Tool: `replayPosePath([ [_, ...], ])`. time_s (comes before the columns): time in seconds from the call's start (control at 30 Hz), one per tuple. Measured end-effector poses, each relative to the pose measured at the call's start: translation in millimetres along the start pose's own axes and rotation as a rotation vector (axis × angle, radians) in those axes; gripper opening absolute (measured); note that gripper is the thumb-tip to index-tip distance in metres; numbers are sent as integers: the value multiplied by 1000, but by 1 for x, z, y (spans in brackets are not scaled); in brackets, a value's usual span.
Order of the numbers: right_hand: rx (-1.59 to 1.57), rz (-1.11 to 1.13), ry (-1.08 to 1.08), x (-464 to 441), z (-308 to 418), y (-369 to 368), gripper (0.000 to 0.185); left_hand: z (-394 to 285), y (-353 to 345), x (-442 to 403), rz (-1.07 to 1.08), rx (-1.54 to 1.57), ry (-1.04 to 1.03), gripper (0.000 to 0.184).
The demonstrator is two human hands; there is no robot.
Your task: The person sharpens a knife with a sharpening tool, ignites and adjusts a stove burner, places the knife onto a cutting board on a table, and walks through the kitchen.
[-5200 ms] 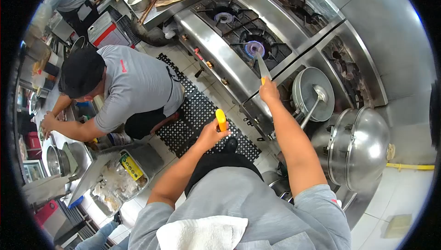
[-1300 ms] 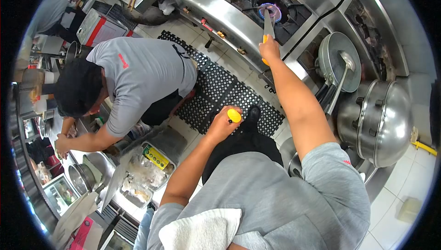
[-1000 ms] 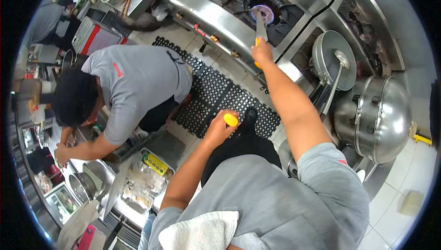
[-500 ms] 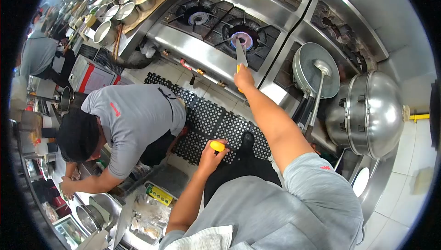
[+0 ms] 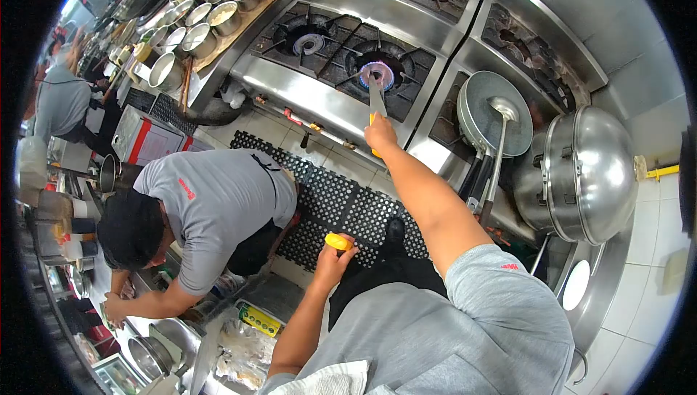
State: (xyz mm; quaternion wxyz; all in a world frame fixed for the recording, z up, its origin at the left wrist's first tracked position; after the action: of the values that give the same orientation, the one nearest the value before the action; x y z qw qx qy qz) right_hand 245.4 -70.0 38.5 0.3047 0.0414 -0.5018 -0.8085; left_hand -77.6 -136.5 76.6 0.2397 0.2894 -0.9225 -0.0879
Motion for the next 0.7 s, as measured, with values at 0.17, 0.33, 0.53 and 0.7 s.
replayPosePath([
  [0.17, -23, -9, 3, 3, -1, 3, 39, 4, 0, 2, -15, 3, -39, 22],
  [0.33, -21, 39, -2, -1, -3, 6, 39, 11, -3, 2, -5, 4, -26, 22],
  [0.53, -46, 42, -24, -1, -5, 7, 44, 13, -7, 3, -4, -39, -40, 22],
  [0.7, -46, 56, -49, -2, -7, 5, 50, 10, -7, 6, -1, -56, -35, 22],
])
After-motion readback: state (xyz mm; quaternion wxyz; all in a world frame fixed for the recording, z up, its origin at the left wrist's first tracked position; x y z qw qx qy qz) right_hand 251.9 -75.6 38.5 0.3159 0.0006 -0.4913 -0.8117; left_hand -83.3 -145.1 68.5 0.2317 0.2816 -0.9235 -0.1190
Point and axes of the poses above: each hand's wrist, its own x-axis away from the middle knuckle, its own y-axis out of the back of the hand, z = x × y, the point moved 4 cm from there along -x, towards the middle knuckle, and after that the axes turned 8 degrees about y, right-handed, at the moved point
